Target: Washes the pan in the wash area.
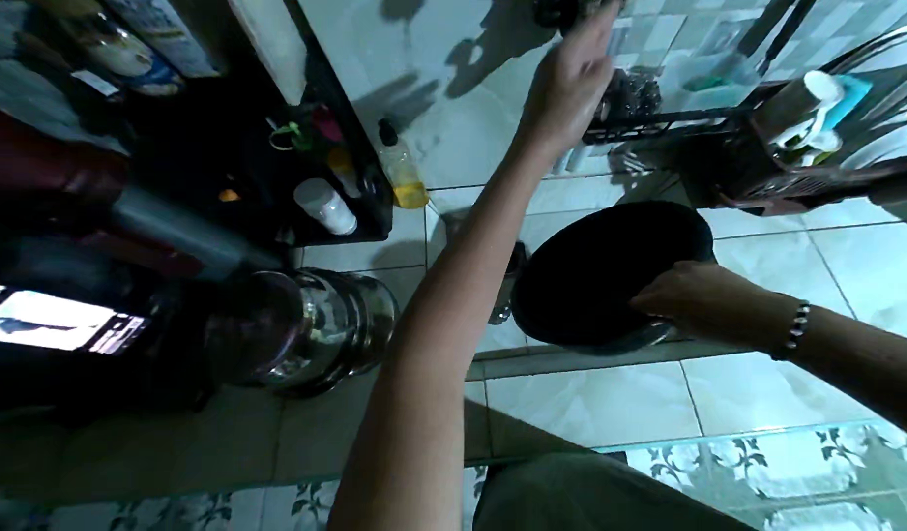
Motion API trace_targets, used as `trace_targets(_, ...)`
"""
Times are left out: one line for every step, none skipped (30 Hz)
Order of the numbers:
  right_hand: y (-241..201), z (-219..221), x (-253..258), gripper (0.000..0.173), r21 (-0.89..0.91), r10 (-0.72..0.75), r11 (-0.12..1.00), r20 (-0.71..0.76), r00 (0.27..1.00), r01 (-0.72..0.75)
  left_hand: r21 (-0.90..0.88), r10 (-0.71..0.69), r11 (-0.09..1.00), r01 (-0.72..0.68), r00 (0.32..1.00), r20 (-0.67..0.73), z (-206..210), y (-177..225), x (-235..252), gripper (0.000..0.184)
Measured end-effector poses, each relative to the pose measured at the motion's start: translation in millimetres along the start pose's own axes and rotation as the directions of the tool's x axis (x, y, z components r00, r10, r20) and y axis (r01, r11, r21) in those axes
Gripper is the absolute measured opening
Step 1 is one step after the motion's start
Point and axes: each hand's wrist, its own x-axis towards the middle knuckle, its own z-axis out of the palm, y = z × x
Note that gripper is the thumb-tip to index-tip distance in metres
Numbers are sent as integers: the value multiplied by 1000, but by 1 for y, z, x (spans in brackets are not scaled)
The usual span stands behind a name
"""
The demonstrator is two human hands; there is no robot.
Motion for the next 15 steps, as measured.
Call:
trace_targets(-3, -6, 0, 18, -42, -29, 999, 22, 999, 30, -1, -66, 998, 66, 998, -13, -1, -24, -24, 41)
trace_targets(-6, -11, 0, 19, -72, -59, 996, 30, 998, 61, 55, -183, 981, 183, 983, -7, 0, -56, -56, 39)
trace_targets(-9, -17, 1, 21, -96, -87, 991, 43, 995, 91, 123, -332, 938, 324, 942, 51, 2, -95, -90, 38)
trace_targets(-13, -23, 4, 23, -104, -115, 987, 59, 992, 120, 182, -490, 866, 465, 862, 132, 4, -136, -127, 37)
trace_targets(-19, -30, 10, 23, -106, -142, 983, 87, 986, 151, 233, -635, 770, 594, 748, 191, 8, -169, -163, 36)
trace_targets(-26, -38, 19, 23, -104, -176, 977, 112, 978, 187, 258, -739, 673, 693, 630, 237, 12, -194, -196, 34)
trace_targets(-35, -47, 30, 23, -100, -211, 969, 134, 968, 225, 248, -810, 582, 775, 524, 264, 17, -204, -224, 35)
trace_targets(-47, -57, 43, 22, -102, -239, 961, 168, 956, 258, 202, -861, 488, 849, 428, 275, 22, -212, -244, 36)
trace_targets(-59, -68, 57, 19, -108, -268, 950, 204, 941, 294, 144, -896, 392, 908, 342, 285, 27, -214, -255, 38)
trace_targets(-72, -77, 73, 17, -116, -289, 940, 227, 930, 321, 109, -916, 328, 938, 287, 281, 29, -214, -262, 38)
trace_targets(-86, -85, 89, 17, -126, -292, 935, 255, 922, 331, 107, -926, 302, 947, 264, 270, 30, -213, -264, 39)
trace_targets(-98, -92, 106, 16, -131, -283, 935, 284, 916, 329, 135, -930, 310, 941, 270, 251, 31, -216, -266, 38)
trace_targets(-108, -98, 123, 15, -133, -270, 938, 302, 914, 321, 185, -927, 336, 923, 289, 240, 29, -223, -266, 39)
trace_targets(-115, -103, 140, 15, -150, -248, 941, 310, 918, 304, 202, -922, 364, 909, 320, 219, 26, -228, -264, 39)
trace_targets(-119, -108, 156, 17, -170, -227, 942, 312, 923, 289, 173, -906, 413, 894, 382, 183, 21, -230, -263, 39)
